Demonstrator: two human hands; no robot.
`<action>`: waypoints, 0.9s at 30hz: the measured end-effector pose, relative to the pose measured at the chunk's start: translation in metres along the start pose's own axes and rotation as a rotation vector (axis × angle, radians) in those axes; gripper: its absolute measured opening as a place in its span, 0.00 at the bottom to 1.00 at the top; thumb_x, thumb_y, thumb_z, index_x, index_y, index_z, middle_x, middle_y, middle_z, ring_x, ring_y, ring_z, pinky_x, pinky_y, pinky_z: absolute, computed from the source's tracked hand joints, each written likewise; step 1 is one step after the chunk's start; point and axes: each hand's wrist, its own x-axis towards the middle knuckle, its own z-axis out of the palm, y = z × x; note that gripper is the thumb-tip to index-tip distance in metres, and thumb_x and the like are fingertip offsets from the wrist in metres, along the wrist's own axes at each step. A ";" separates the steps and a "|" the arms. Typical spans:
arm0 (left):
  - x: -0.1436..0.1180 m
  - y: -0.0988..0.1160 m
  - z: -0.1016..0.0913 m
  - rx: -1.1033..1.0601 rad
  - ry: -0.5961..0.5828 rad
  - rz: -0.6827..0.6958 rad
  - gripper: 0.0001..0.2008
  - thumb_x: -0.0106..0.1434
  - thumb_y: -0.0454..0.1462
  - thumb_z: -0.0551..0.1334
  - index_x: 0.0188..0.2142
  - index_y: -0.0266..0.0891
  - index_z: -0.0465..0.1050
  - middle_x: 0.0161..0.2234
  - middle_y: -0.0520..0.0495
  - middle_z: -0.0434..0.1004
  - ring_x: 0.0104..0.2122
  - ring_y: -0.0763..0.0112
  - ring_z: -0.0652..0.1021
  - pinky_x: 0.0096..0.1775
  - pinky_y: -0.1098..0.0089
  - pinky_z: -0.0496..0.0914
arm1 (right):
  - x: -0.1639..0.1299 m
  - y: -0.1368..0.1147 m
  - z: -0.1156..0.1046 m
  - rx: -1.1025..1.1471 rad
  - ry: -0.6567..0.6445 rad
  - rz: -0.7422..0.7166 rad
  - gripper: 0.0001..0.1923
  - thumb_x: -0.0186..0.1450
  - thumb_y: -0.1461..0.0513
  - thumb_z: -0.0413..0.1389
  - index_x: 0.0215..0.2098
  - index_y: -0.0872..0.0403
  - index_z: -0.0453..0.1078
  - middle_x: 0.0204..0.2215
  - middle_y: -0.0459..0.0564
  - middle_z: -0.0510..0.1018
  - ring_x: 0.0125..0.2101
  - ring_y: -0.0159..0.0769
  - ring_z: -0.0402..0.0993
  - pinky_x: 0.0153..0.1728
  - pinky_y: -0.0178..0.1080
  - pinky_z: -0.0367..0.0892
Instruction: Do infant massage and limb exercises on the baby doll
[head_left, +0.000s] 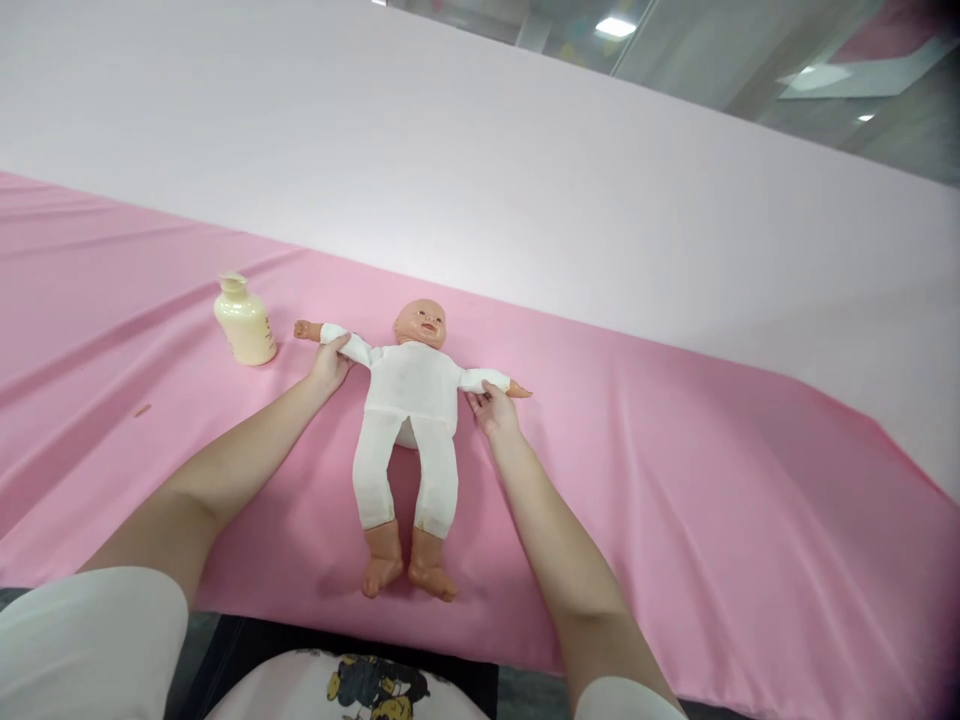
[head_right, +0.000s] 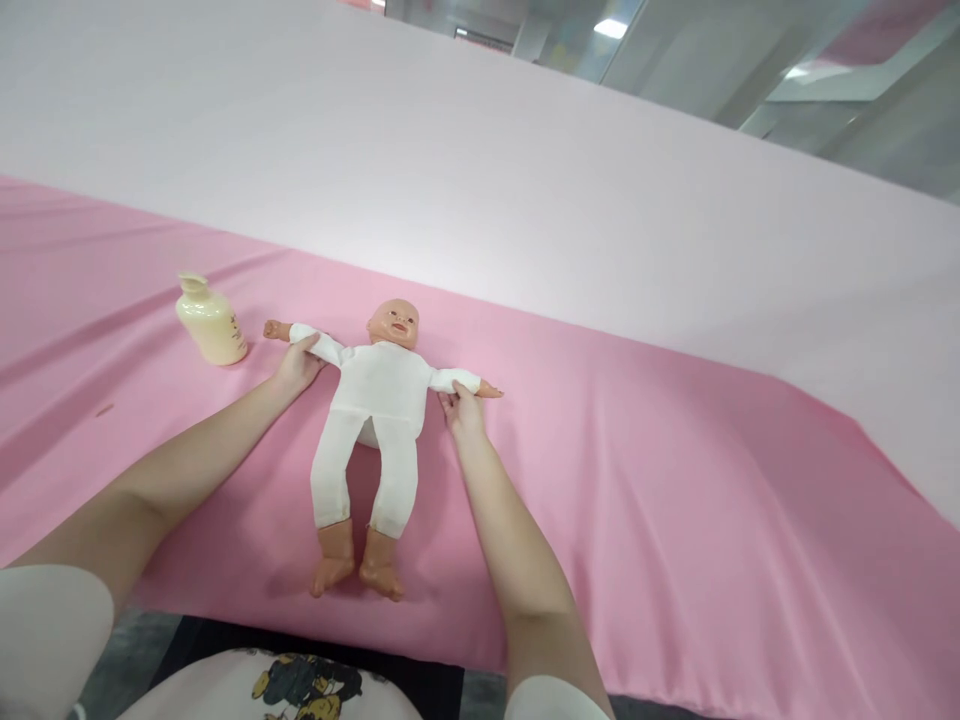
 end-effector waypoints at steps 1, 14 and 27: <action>0.000 0.000 0.000 -0.002 -0.015 -0.004 0.09 0.53 0.33 0.68 0.33 0.36 0.71 0.32 0.47 0.77 0.35 0.66 0.78 0.40 0.63 0.74 | -0.001 -0.003 0.001 -0.003 0.015 0.041 0.14 0.61 0.70 0.57 0.43 0.50 0.68 0.38 0.43 0.80 0.34 0.29 0.79 0.33 0.32 0.79; 0.002 0.001 -0.002 -0.057 0.003 -0.093 0.18 0.49 0.27 0.61 0.42 0.29 0.75 0.35 0.42 0.77 0.36 0.64 0.78 0.47 0.63 0.75 | -0.061 -0.023 0.019 -0.066 -0.117 0.238 0.04 0.61 0.65 0.53 0.33 0.52 0.69 0.24 0.43 0.75 0.25 0.31 0.75 0.28 0.33 0.76; -0.002 0.000 0.002 -0.040 -0.015 -0.115 0.18 0.47 0.29 0.61 0.40 0.32 0.75 0.32 0.44 0.77 0.36 0.63 0.78 0.47 0.62 0.75 | -0.159 0.014 -0.019 -0.235 -0.334 0.320 0.16 0.58 0.61 0.60 0.45 0.48 0.72 0.36 0.41 0.83 0.35 0.33 0.79 0.35 0.34 0.75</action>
